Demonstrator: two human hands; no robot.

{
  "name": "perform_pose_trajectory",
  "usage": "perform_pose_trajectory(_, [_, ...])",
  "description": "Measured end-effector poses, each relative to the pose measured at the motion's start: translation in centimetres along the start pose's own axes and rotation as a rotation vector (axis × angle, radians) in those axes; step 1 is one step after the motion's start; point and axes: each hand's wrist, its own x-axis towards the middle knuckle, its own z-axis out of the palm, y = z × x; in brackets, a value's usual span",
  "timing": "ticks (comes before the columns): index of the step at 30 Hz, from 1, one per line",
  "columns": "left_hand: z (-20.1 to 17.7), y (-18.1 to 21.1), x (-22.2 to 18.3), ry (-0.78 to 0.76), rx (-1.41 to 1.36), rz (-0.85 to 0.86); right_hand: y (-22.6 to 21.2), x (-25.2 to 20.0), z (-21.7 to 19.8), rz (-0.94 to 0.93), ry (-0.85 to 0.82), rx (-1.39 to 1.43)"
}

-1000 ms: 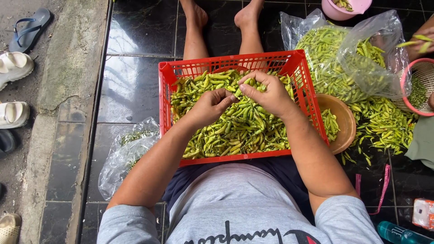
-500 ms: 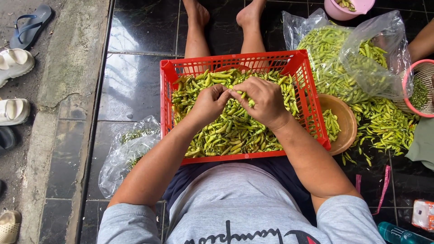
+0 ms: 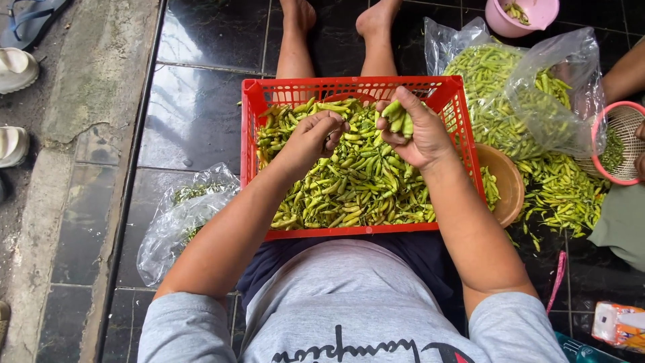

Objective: Removing stems from green chilies by hand and sorting them in a plastic crate

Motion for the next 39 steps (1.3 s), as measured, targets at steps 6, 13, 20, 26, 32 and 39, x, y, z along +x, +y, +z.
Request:
perform_pose_trajectory(6, [-0.1,-0.3,0.0,0.014,0.020,0.031,1.0,0.9,0.0,-0.254,0.008,-0.808])
perform_pose_trajectory(13, [-0.5,-0.3,0.2,0.030,0.043,0.003,3.3,1.0,1.2,-0.298,-0.102,-1.918])
perform_pose_trajectory(20, [-0.8,-0.4,0.4,0.092,0.099,-0.033,2.9,1.4,0.8,-0.168,-0.142,-2.002])
perform_pose_trajectory(26, [-0.4,0.0,-0.3,0.137,0.353,-0.085,-2.3,-3.5,4.6,-0.034,-0.185,-1.611])
perform_pose_trajectory(32, [-0.2,-0.1,0.0,0.044,0.361,-0.082,-1.5,-2.6,3.9,-0.030,-0.248,-1.270])
perform_pose_trajectory(39, [-0.3,0.1,0.0,-0.212,0.030,-0.065,0.6,-0.8,1.4,0.056,-0.231,-0.266])
